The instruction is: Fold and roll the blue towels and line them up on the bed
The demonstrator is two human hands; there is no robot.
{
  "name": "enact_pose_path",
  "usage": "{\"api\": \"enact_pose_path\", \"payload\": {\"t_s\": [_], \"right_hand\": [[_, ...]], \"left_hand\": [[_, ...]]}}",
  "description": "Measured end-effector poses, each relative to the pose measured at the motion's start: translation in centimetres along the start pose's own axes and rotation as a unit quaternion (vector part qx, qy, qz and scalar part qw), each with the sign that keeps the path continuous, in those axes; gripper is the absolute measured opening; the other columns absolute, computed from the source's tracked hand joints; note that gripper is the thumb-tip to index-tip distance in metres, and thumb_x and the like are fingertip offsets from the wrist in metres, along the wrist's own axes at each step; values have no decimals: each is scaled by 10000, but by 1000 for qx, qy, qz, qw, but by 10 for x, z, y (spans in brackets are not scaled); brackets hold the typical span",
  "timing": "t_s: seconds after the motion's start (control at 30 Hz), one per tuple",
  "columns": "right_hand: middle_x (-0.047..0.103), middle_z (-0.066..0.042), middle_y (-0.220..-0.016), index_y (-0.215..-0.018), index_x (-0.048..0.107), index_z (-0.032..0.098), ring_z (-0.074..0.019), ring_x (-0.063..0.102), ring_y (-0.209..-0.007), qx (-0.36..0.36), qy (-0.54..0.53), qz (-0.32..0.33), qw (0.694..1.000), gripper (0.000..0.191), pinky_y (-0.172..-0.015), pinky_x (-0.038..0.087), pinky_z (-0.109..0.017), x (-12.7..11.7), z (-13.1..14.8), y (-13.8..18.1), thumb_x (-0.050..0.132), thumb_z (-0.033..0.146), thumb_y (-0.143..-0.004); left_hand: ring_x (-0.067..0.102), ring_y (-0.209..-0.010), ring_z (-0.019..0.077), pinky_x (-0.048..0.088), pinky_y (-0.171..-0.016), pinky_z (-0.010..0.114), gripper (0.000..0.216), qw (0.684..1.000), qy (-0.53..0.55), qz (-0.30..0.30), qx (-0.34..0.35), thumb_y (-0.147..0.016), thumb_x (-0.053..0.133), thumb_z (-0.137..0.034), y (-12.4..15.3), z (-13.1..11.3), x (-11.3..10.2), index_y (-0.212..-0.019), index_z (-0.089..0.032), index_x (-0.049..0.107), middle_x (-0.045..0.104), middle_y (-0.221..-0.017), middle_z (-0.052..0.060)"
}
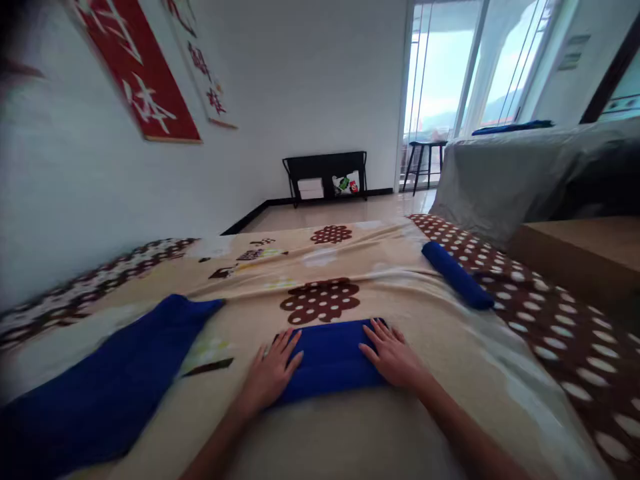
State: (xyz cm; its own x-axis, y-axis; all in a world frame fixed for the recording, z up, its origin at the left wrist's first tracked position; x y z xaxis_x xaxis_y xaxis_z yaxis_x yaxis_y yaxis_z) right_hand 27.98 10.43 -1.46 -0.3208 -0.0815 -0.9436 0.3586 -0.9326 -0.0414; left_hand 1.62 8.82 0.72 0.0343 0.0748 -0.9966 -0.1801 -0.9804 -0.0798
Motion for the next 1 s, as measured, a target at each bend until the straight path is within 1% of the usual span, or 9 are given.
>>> {"api": "enact_pose_path", "payload": {"t_s": [0.2,0.33,0.43,0.57,0.73,0.8,0.87,0.93,1.0], "right_hand": [[298,-97,-1570,-1483,430,213,-240,257,-1469,12,10,-28,999,588,-1183,215,-499,-12,1,10,290,552,-1023],[411,-70,-1524,-1400,515,261,-232,387,-1401,-87,38,-99,991,417,-1145,261,-472,-24,18,58,408,346,-1007],[547,-76,-1399,-1381,511,244,-235,506,-1279,-142,63,-149,976,497,-1072,312,-465,-24,30,84,453,139,-899],[677,-101,-1111,-1175,618,160,-239,605,-1065,-127,52,-177,975,411,-996,349,-462,-34,36,74,437,58,-820],[668,-41,-845,-933,657,192,-203,620,-855,-102,66,-131,984,271,-941,408,-429,-40,43,62,473,51,-793],[683,-79,-901,-911,673,178,-239,630,-898,-75,93,-127,985,265,-943,416,-463,-33,47,61,481,45,-785],[666,-161,-1134,-1086,682,142,-309,607,-1072,-55,107,-150,981,346,-992,388,-522,-27,56,55,470,58,-826],[573,-170,-1347,-1306,600,147,-309,539,-1234,-79,90,-154,981,434,-1055,368,-506,-17,72,47,446,107,-902],[539,-106,-1415,-1398,533,202,-255,512,-1293,-122,66,-138,981,432,-1068,400,-433,-9,83,39,446,239,-977]], "left_hand": [[341,-1440,277,197,-1157,624,455,999,-2,-48,5,-1012,331,-324,13,-6,-21,-1432,-210,466,370,-1554,125],[500,-1291,252,320,-1095,483,417,985,8,-121,122,-938,421,-195,69,-16,-39,-1326,-213,571,573,-1382,110],[560,-1182,269,370,-1014,473,555,980,14,-129,154,-800,490,-85,92,-19,-32,-1341,-197,545,620,-1287,111],[572,-1157,288,377,-1000,508,530,993,1,-82,82,-778,440,-15,73,-13,-23,-1262,-166,597,650,-1217,123],[652,-902,259,490,-876,444,419,995,-8,-51,81,-765,479,-32,59,-17,-37,-1121,-152,666,705,-940,93],[662,-892,293,486,-882,509,361,996,-18,-57,61,-788,440,-19,58,-22,-40,-1016,-126,698,700,-904,129],[639,-1041,341,426,-972,588,384,996,-26,-72,51,-832,389,-17,53,-36,-40,-1065,-81,688,686,-1050,202],[560,-1228,304,374,-1085,528,411,993,-19,-73,87,-901,401,-87,44,-60,-34,-1252,-103,615,623,-1281,190],[500,-1319,215,384,-1118,396,425,988,-4,-58,144,-960,458,-265,37,-77,-25,-1377,-211,526,559,-1418,76]]}}
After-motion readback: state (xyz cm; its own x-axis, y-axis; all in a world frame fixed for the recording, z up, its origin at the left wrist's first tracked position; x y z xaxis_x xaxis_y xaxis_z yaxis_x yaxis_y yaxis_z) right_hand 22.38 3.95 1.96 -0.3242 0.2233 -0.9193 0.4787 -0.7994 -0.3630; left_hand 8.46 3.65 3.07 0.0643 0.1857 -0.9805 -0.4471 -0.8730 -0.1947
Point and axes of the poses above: each hand's wrist, its own y-axis away from the middle knuckle, its own x-axis out of the palm, z = x × y, the point moved 9 cm from there along -y, towards the middle knuckle
